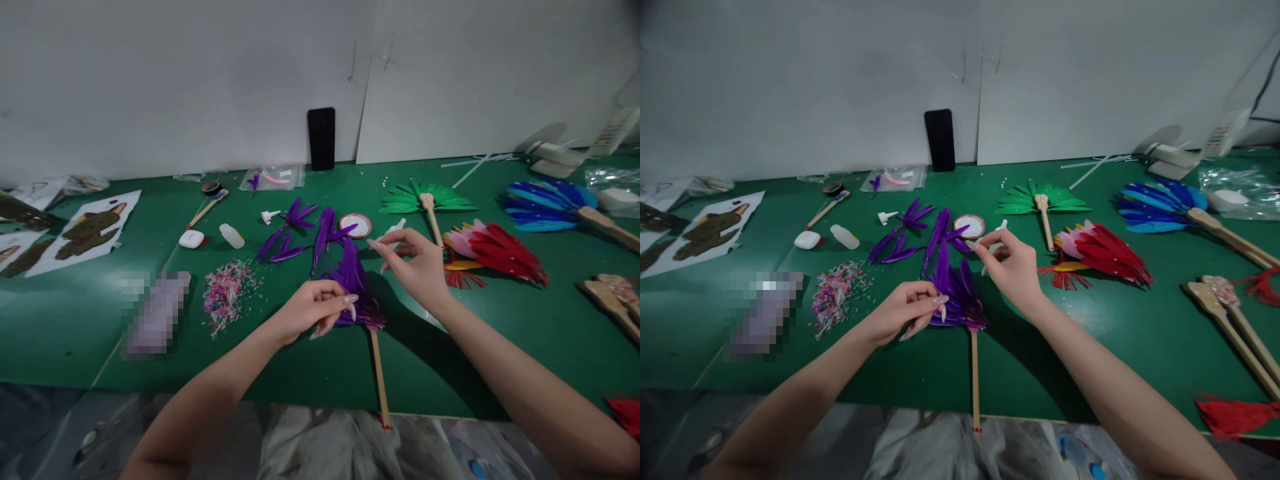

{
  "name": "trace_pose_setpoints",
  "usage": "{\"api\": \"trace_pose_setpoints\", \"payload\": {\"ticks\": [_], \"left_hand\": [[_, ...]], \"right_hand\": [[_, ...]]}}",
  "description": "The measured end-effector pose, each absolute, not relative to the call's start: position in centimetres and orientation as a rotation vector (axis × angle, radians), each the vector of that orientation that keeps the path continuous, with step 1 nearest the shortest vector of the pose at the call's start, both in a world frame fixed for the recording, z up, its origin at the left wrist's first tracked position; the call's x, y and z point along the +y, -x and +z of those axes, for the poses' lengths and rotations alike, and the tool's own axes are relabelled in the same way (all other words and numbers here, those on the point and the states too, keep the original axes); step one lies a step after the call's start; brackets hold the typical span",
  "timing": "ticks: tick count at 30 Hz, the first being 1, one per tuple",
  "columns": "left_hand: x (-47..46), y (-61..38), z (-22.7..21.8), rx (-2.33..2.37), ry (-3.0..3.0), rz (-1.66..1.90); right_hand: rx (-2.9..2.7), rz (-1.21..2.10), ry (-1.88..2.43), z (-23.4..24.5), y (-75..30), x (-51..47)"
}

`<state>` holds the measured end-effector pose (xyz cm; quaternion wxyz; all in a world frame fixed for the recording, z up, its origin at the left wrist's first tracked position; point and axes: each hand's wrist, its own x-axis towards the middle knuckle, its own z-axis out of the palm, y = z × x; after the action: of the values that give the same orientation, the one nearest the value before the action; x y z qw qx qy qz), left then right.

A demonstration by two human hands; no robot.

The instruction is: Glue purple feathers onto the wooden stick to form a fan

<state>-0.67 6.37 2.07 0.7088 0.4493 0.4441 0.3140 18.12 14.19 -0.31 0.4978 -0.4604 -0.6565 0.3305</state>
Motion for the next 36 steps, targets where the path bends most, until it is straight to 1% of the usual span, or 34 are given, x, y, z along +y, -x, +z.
{"api": "trace_pose_setpoints", "payload": {"ticks": [3, 8, 9, 14, 19, 22, 26, 32, 34, 36], "left_hand": [[6.4, 0.7, 2.0, 1.014, -1.015, 0.714], [6.4, 0.2, 1.5, 1.115, -1.089, 0.726], [6.3, 0.0, 1.4, 1.13, -1.115, 0.718], [6.3, -0.4, 1.8, 1.171, -1.266, 0.66], [7.8, 0.2, 3.6, 1.325, -1.407, 0.832], [9.3, -0.4, 4.2, 1.317, -1.606, 0.819], [11.5, -2.1, 3.8, 1.309, -1.857, 0.707], [13.6, -2.8, 2.2, 1.37, -1.822, 0.802], [13.9, -2.5, 1.8, 1.425, -1.83, 0.809], [14.1, -2.3, 1.3, 1.455, -1.871, 0.799]], "right_hand": [[-1.663, 0.873, 1.121, -0.2, -18.4, 14.4], [-1.827, 1.338, 0.897, 0.7, -17.4, 13.1], [-1.854, 1.373, 0.857, 1.0, -17.0, 12.7], [-1.898, 1.331, 0.935, 2.4, -17.0, 11.8], [-1.928, 1.405, 1.033, 3.0, -19.6, 12.2], [-2.058, 1.386, 1.059, 2.3, -20.1, 11.8], [-2.099, 1.322, 1.059, 1.4, -19.9, 11.4], [-1.886, 1.354, 1.215, 0.7, -21.5, 11.2], [-1.881, 1.231, 1.28, 0.3, -22.2, 10.5], [-1.92, 0.985, 1.349, -0.2, -22.6, 9.3]]}}
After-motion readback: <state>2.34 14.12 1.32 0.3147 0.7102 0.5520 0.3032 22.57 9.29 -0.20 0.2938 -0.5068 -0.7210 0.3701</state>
